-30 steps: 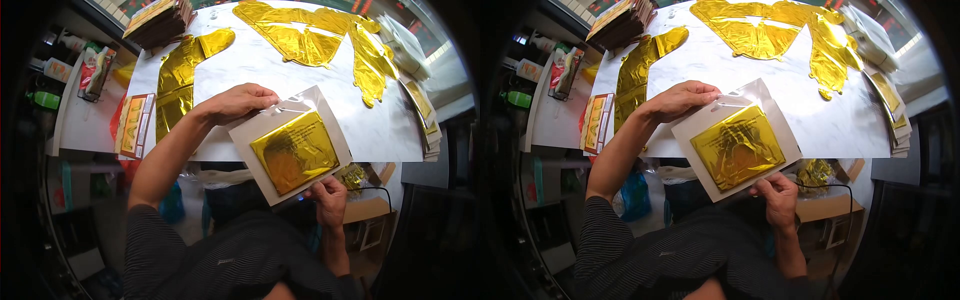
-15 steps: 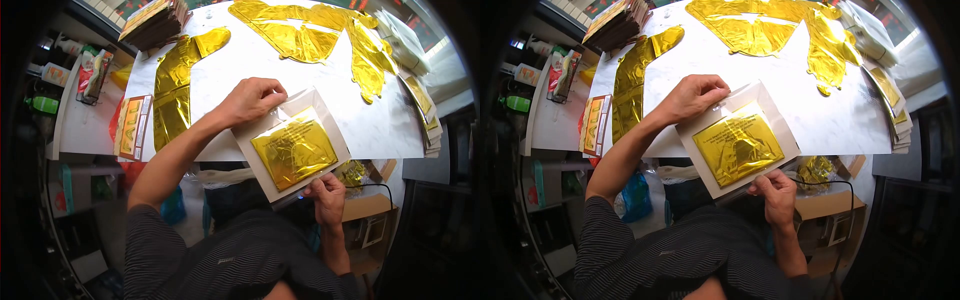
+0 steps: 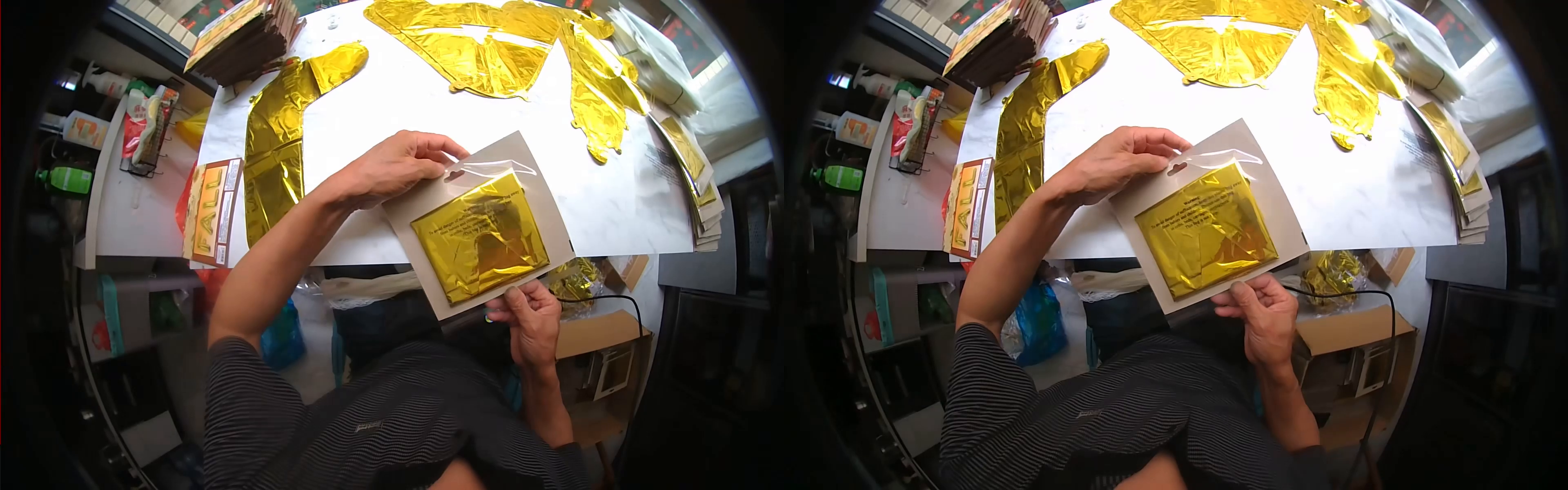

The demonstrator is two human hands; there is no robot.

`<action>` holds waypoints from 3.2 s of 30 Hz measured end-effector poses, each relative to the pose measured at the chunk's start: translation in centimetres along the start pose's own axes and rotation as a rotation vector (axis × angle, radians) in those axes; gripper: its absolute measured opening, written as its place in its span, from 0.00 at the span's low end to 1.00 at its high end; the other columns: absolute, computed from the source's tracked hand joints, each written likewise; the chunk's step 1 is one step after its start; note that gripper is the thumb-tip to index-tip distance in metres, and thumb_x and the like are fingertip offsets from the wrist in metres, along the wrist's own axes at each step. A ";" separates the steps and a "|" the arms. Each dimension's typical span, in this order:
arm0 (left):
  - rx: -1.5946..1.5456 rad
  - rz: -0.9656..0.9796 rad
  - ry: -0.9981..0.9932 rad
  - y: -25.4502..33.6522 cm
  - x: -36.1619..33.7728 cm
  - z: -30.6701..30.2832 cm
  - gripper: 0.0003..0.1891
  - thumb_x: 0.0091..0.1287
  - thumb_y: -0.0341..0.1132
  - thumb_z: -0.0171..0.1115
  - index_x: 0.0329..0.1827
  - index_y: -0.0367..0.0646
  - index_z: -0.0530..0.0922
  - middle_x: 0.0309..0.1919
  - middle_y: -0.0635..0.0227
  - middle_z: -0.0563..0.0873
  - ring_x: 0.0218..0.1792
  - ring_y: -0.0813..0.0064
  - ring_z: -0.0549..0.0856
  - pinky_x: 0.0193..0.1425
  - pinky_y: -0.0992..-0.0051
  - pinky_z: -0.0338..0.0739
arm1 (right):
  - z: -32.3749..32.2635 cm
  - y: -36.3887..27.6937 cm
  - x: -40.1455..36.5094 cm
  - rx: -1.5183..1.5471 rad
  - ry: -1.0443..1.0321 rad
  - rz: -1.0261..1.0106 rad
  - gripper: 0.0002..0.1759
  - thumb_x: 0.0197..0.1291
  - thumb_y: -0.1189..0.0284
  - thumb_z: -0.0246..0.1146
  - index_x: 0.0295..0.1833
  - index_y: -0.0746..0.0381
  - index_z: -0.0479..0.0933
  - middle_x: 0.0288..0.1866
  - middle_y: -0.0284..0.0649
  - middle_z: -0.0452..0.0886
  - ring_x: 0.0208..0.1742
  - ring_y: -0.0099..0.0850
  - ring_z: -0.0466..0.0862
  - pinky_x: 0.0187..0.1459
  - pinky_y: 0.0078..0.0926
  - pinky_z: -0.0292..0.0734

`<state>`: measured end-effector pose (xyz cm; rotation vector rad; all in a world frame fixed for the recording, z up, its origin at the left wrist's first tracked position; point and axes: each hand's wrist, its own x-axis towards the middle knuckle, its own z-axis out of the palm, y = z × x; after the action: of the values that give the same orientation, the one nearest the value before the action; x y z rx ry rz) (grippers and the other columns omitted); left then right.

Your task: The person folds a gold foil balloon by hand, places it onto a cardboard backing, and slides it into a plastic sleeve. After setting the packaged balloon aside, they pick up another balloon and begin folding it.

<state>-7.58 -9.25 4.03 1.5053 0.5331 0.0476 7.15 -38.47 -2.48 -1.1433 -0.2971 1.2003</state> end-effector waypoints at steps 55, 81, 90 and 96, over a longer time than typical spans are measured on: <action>0.046 -0.076 0.045 -0.5 -0.1 -1.3 0.20 0.83 0.49 0.60 0.55 0.38 0.85 0.42 0.73 0.87 0.38 0.87 0.80 0.44 0.83 0.77 | 1.2 0.6 0.3 0.038 0.017 -0.018 0.05 0.74 0.79 0.67 0.49 0.70 0.80 0.39 0.46 0.90 0.38 0.31 0.93 0.40 0.28 0.95; 1.232 0.436 0.677 0.3 -0.1 -3.5 0.15 0.72 0.40 0.70 0.50 0.36 0.83 0.43 0.48 0.86 0.48 0.46 0.85 0.55 0.53 0.81 | 6.2 -6.4 2.6 -0.520 -0.111 0.044 0.12 0.77 0.73 0.64 0.50 0.73 0.85 0.36 0.46 0.91 0.31 0.29 0.90 0.36 0.24 0.88; 0.826 0.633 0.828 -3.8 -7.7 5.7 0.24 0.60 0.27 0.78 0.61 0.38 0.83 0.64 0.47 0.82 0.71 0.41 0.78 0.79 0.46 0.71 | 14.8 -13.5 10.9 -0.708 -0.088 -0.498 0.15 0.77 0.68 0.66 0.53 0.71 0.86 0.40 0.45 0.91 0.34 0.27 0.90 0.42 0.22 0.87; 0.648 0.737 0.940 -5.3 -7.9 5.7 0.16 0.62 0.25 0.76 0.52 0.37 0.86 0.57 0.50 0.86 0.67 0.43 0.83 0.76 0.45 0.75 | 25.7 -14.0 22.7 -0.999 -0.414 -0.607 0.18 0.72 0.64 0.69 0.55 0.69 0.88 0.43 0.42 0.92 0.40 0.27 0.91 0.41 0.25 0.86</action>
<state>-14.09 -17.84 1.22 2.2199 0.7308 1.3107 5.94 -4.55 12.24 -1.4547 -1.5693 0.6979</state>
